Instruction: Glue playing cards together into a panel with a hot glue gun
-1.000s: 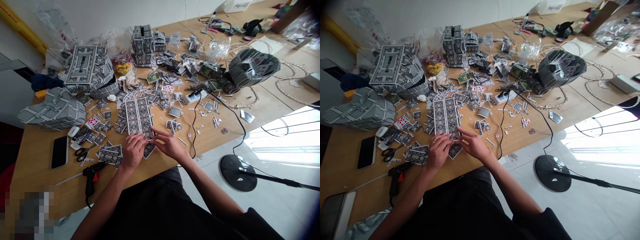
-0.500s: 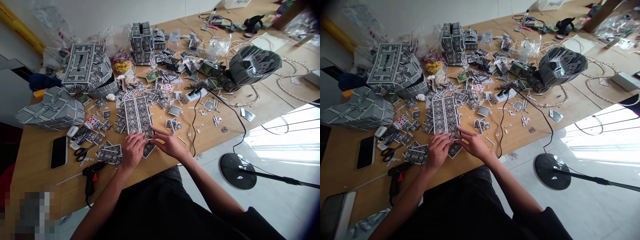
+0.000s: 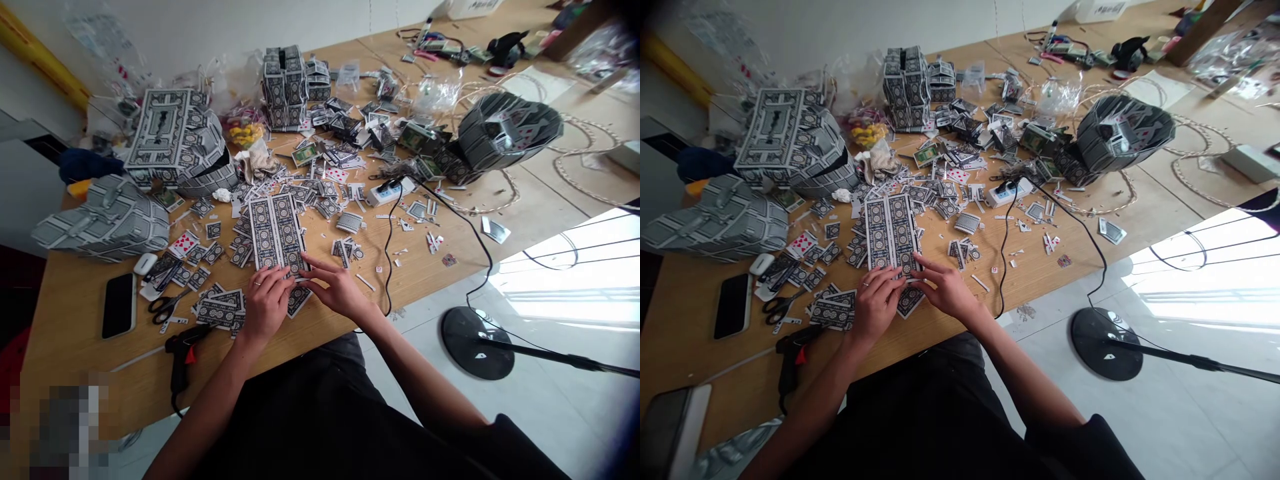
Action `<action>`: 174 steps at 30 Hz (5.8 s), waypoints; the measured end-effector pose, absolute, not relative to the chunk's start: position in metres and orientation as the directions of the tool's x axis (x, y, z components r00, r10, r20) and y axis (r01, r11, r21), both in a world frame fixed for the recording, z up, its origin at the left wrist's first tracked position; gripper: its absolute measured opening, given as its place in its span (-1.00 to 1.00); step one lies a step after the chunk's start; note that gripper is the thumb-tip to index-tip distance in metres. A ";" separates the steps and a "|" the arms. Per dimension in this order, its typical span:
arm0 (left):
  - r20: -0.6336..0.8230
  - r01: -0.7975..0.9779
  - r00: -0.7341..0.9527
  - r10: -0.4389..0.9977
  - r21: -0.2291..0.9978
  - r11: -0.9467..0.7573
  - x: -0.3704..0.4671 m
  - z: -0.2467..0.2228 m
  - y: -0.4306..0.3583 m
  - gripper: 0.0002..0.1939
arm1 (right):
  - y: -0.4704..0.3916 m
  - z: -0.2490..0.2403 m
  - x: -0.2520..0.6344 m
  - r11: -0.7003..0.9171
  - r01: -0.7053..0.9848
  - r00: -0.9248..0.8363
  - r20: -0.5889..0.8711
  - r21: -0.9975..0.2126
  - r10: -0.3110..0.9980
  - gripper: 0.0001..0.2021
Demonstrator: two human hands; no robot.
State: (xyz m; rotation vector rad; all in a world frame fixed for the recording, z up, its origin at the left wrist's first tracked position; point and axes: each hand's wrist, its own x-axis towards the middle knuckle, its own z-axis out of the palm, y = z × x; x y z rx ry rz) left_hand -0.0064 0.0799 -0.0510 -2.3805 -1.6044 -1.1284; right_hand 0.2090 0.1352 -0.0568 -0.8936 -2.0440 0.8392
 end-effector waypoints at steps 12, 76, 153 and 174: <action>0.422 0.741 0.176 0.889 0.538 -0.402 -0.016 -0.038 0.080 -0.79 | 0.136 -0.057 0.210 0.534 0.305 -0.479 0.358 -0.788 0.802 -0.82; 0.323 0.571 0.044 0.945 0.768 -0.289 -0.031 -0.005 0.019 -0.93 | 0.138 -0.056 0.211 0.530 0.281 -0.483 0.360 -0.800 0.799 -0.81; 0.589 0.832 0.189 0.786 0.328 -0.446 0.000 -0.051 0.082 -0.83 | 0.138 -0.063 0.208 0.617 0.294 -0.481 0.445 -0.730 0.755 -0.83; 0.590 0.833 0.181 0.787 0.333 -0.441 0.001 -0.053 0.080 -0.83 | 0.138 -0.063 0.208 0.621 0.293 -0.487 0.445 -0.728 0.751 -0.83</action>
